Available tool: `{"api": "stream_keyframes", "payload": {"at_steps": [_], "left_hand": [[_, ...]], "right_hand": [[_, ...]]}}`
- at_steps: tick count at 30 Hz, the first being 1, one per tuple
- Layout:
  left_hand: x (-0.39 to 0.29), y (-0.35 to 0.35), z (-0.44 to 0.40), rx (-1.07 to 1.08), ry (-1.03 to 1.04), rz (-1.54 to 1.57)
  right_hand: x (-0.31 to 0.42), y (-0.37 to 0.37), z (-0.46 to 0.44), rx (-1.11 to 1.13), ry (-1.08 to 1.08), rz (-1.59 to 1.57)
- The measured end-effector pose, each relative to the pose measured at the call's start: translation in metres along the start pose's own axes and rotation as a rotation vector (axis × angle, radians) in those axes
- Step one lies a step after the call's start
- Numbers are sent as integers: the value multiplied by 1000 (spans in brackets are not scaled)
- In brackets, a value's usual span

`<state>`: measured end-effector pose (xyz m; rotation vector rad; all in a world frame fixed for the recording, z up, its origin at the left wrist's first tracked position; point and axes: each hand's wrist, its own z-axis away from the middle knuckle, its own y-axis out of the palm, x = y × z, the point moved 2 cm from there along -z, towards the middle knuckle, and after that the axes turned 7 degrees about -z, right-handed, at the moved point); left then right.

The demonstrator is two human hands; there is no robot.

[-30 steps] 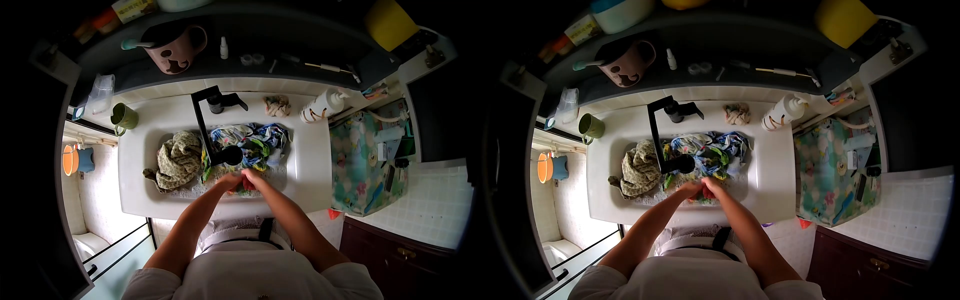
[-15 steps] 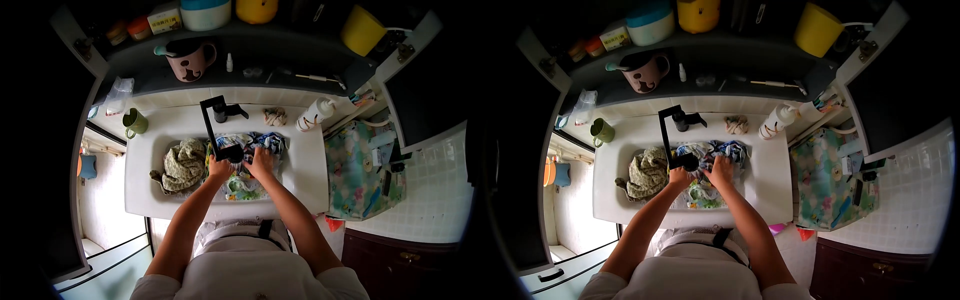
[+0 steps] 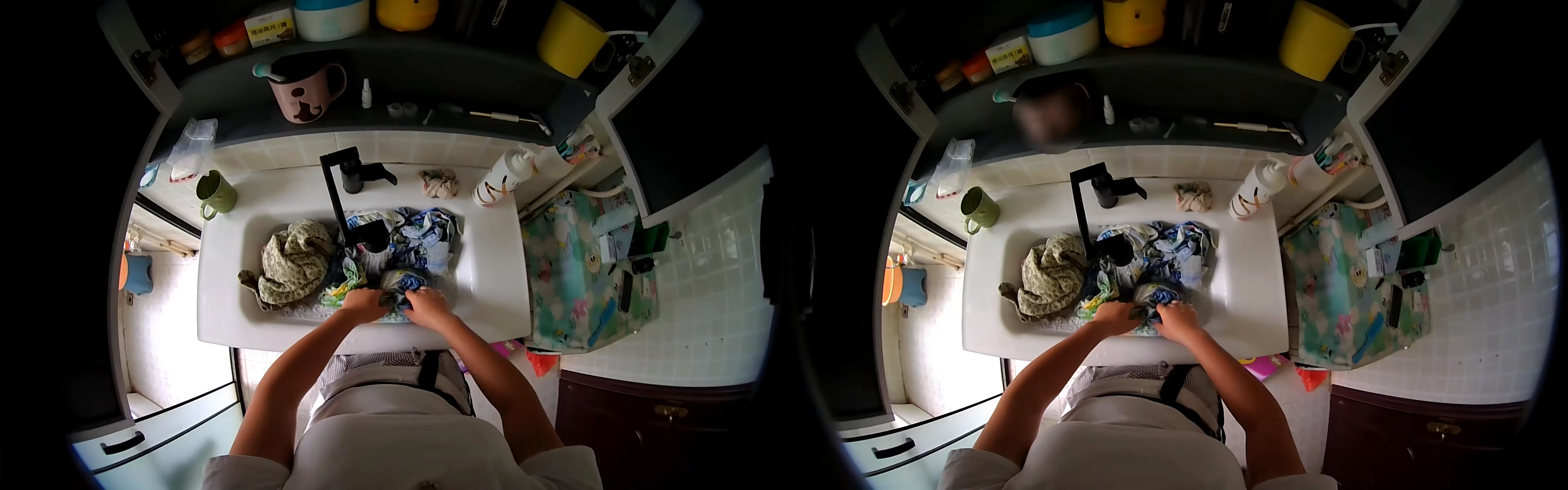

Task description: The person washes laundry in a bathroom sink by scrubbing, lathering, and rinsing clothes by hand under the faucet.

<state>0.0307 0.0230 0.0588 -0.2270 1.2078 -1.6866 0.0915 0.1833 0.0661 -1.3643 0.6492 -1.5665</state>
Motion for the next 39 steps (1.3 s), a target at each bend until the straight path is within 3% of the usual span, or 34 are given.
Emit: {"api": "stream_keyframes", "payload": {"at_steps": [3, 6, 9, 10, 11, 12, 14, 16, 20, 28, 32, 39], "left_hand": [[0, -1, 12, -27, 40, 37], [3, -28, 27, -151, 39, 188], [19, -40, 20, -353, 78, 571], [21, -38, 14, -410, 62, 1120], [28, -34, 7, -338, -76, 1232], [38, -28, 2, -260, -214, 1338], [61, 8, -17, -9, -483, 1527], [69, 26, -18, 21, -580, 1525], [66, 43, -40, 50, -556, 1255], [95, 92, -108, 242, -500, 1215], [154, 187, -139, -150, -627, 1159], [115, 117, -117, -84, -636, 1046]], "right_hand": [[1, 3, 0, 86, -29, 55], [17, -33, -3, 393, 27, -230], [3, -35, -31, 253, 380, -1013], [-10, -25, -45, 294, 492, -1360], [-22, -15, -58, 324, 604, -1708], [-24, -9, -66, 336, 774, -1764], [-28, 16, -70, 171, 898, -1670], [-25, 24, -69, 38, 972, -1561], [-19, 27, -61, 159, 958, -1455], [-35, 50, -90, 23, 960, -1437], [-53, 60, -105, 91, 940, -1468], [-64, 59, -112, 110, 909, -1434]]}}
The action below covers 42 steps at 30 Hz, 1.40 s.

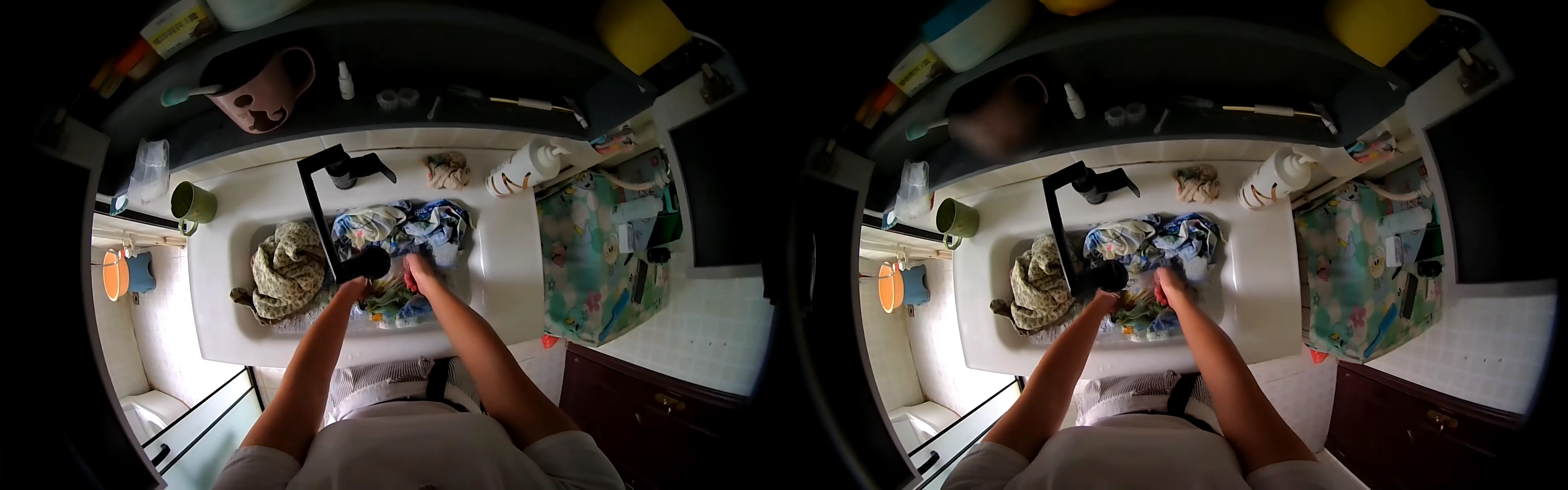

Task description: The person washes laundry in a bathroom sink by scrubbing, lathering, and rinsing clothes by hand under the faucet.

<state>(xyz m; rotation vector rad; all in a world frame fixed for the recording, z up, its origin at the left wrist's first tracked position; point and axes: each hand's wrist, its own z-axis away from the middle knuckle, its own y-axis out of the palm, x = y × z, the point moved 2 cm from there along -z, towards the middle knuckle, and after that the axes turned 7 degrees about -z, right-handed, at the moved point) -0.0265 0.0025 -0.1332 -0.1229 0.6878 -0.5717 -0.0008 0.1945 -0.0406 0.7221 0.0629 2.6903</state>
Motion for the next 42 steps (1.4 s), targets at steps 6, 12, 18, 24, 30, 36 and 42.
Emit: {"api": "stream_keyframes", "payload": {"at_steps": [6, 12, 18, 24, 30, 36, 42], "left_hand": [[-59, -13, 97, -295, 235, -469], [-84, 11, 137, 323, 249, -75], [-80, 22, 118, 563, -20, -55], [-76, 23, 107, 471, 97, 29], [-72, 30, 83, 423, 80, 88], [-67, 38, 68, 403, -43, 47], [-61, 39, 63, 265, -20, 102]], "right_hand": [[-17, -3, 33, -18, -163, -177], [-25, -1, 81, 348, -92, 41], [-26, 4, 72, 215, 112, 171], [-35, 8, 40, 146, 203, 294], [-29, 15, 13, -22, 186, 375], [-26, 19, -3, -38, 248, 430], [-50, 8, -30, -207, -19, 442]]}}
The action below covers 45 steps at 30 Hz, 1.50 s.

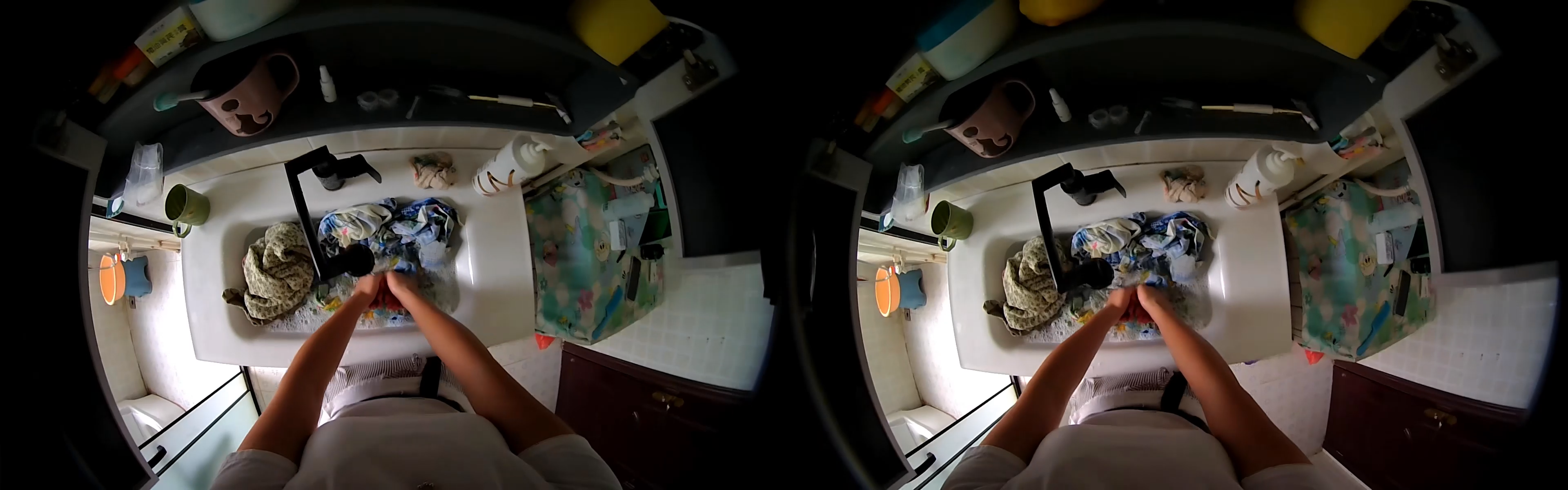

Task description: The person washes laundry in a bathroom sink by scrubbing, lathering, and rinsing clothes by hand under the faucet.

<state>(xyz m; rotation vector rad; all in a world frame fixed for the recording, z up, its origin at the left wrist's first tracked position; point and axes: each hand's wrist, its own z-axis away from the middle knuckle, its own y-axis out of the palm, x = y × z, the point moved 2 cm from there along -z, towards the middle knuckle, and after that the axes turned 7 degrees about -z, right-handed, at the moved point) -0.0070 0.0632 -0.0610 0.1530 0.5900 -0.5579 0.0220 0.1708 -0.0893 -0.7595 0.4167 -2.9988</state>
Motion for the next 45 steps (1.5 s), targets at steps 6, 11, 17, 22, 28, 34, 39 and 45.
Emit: {"api": "stream_keyframes", "payload": {"at_steps": [6, 11, 17, 22, 28, 34, 39, 45], "left_hand": [[8, -2, 50, -79, 283, -56], [8, -32, 80, 89, 133, -16], [19, -32, 75, 83, 72, -205], [20, -25, 50, 39, -17, -353], [24, -30, 15, 129, -125, -293], [31, -30, 2, 143, -141, -120], [26, -34, 10, 109, -139, -173], [15, -29, 63, -143, 45, -95]], "right_hand": [[11, -26, 77, 73, -86, -389], [4, -41, 97, 456, -10, -278], [8, -24, 101, 404, 23, 35], [11, -14, 82, 351, 43, 14], [24, -10, 70, 240, 130, 242], [14, -1, 60, 115, -224, 432], [24, -3, 72, 194, 36, 293], [7, -22, 78, 346, -147, -117]]}}
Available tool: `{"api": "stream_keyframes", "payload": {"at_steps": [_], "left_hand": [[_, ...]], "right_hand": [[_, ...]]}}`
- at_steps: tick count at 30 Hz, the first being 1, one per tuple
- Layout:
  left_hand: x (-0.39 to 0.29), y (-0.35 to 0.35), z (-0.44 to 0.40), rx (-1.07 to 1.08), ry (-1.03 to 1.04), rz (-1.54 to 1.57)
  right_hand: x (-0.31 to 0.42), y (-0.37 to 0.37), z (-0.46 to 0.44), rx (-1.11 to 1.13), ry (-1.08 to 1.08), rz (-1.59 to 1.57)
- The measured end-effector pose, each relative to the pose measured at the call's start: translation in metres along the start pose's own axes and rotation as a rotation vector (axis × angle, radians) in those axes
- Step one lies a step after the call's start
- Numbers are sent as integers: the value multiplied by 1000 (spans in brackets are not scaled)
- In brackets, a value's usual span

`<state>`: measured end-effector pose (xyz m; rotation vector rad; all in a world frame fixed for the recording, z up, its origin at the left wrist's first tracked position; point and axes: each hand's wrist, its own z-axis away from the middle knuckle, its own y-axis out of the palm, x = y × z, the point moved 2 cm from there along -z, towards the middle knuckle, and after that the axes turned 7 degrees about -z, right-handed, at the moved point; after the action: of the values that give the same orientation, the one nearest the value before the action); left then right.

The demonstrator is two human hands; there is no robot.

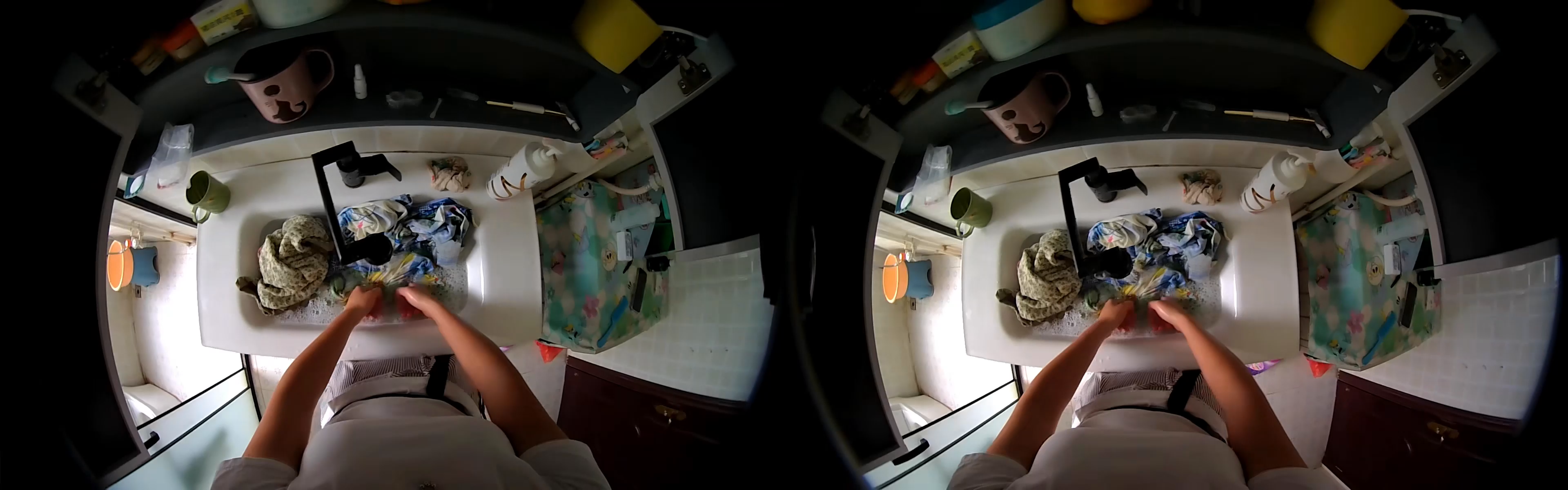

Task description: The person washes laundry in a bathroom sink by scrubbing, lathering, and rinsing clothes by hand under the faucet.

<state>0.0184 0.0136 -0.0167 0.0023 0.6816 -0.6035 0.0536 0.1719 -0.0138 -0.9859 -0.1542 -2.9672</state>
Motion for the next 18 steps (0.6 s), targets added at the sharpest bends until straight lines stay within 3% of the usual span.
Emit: {"api": "stream_keyframes", "payload": {"at_steps": [1, 3, 13, 18], "left_hand": [[-2, -1, 13, 3, 17, 145], [11, -18, 13, -36, 77, 134], [11, -86, 10, -360, 183, 217], [1, -84, -4, -147, 122, 66]], "right_hand": [[-8, -1, 0, 38, 89, -153], [-17, -3, 2, -12, 60, -238], [-5, -2, 17, 43, -4, -77], [13, -12, 15, 98, -108, -86]]}}
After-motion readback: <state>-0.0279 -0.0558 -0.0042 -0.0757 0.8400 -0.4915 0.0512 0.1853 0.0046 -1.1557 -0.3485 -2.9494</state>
